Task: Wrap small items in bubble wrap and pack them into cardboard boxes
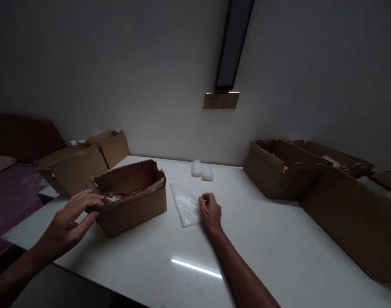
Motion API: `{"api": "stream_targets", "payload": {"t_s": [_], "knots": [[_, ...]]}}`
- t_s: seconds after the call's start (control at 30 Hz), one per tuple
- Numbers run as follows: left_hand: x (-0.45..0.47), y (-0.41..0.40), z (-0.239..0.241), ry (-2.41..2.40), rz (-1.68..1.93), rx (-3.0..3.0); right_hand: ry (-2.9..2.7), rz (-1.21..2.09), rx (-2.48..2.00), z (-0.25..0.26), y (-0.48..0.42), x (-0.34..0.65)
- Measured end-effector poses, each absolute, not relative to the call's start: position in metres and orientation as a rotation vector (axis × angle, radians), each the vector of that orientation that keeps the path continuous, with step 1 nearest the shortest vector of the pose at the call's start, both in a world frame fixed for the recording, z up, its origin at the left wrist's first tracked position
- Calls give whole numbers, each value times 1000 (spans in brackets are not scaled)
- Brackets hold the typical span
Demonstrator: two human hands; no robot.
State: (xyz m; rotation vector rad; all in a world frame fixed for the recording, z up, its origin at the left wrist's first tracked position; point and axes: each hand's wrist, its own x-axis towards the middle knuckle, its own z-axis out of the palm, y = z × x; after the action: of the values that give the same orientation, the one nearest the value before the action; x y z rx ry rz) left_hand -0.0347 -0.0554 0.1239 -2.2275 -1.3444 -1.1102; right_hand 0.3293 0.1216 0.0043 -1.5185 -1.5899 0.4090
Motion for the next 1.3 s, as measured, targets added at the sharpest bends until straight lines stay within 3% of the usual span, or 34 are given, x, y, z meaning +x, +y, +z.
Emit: {"api": "stream_targets", "payload": {"t_s": [0.2, 0.67, 1.17, 1.3], "knots": [[-15, -71, 102, -1358, -1099, -1979, -1741, 381, -1543, 7, 123, 324], [-19, -81, 83, -1173, -1362, -2146, -1635, 430, -1555, 2, 131, 336], [-36, -42, 73, -1500, -1671, -1935, -1563, 415, -1511, 6, 133, 350], [-28, -44, 78, -1558, -1586, -1827, -1586, 373, -1493, 6, 129, 355]]}}
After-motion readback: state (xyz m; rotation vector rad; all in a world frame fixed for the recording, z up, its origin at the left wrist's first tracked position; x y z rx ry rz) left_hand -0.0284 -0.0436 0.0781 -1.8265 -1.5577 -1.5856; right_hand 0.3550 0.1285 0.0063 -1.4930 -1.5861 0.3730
